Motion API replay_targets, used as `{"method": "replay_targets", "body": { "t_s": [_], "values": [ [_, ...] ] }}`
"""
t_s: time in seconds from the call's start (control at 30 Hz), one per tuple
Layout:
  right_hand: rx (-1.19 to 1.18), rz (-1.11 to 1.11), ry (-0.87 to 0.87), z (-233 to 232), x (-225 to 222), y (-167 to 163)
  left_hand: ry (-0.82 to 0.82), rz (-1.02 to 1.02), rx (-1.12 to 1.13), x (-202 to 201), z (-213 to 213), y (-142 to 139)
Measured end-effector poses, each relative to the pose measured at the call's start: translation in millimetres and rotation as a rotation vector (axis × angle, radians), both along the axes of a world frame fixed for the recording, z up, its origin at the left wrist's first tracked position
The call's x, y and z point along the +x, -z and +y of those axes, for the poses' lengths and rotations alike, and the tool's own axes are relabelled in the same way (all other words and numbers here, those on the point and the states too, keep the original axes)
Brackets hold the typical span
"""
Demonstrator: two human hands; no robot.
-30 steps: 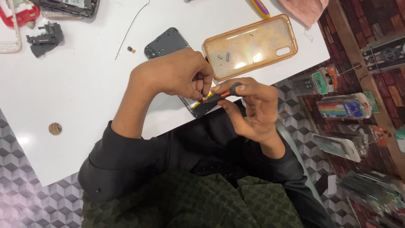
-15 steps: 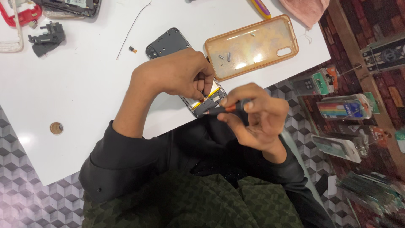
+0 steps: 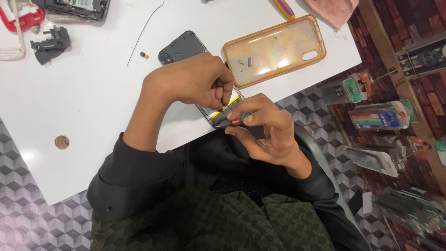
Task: The person disassembles a smartphone by removing screws, detaching the motherboard, and lifting the battery using a screwdriver and hands.
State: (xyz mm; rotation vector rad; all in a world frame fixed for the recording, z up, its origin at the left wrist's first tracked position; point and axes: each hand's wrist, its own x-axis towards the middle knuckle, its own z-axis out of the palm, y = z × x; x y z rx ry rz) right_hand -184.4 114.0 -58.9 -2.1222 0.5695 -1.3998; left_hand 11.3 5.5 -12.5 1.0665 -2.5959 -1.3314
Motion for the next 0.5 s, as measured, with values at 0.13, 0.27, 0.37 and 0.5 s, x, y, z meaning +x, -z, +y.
{"method": "replay_targets", "body": {
  "t_s": [0.13,0.27,0.37,0.5],
  "values": [
    [0.019,0.054,-0.152,-6,-1,-11,-0.025,-0.051,0.015,0,0,1],
    [0.034,0.079,-0.386,-18,0,-19,-0.025,-0.038,0.008,-1,-1,1],
    [-0.010,0.075,-0.264,-20,7,-16,-0.032,-0.040,-0.004,1,-1,1],
    [0.067,0.070,-0.474,-34,5,-11,-0.032,-0.058,-0.032,1,-2,2]
  ]
}}
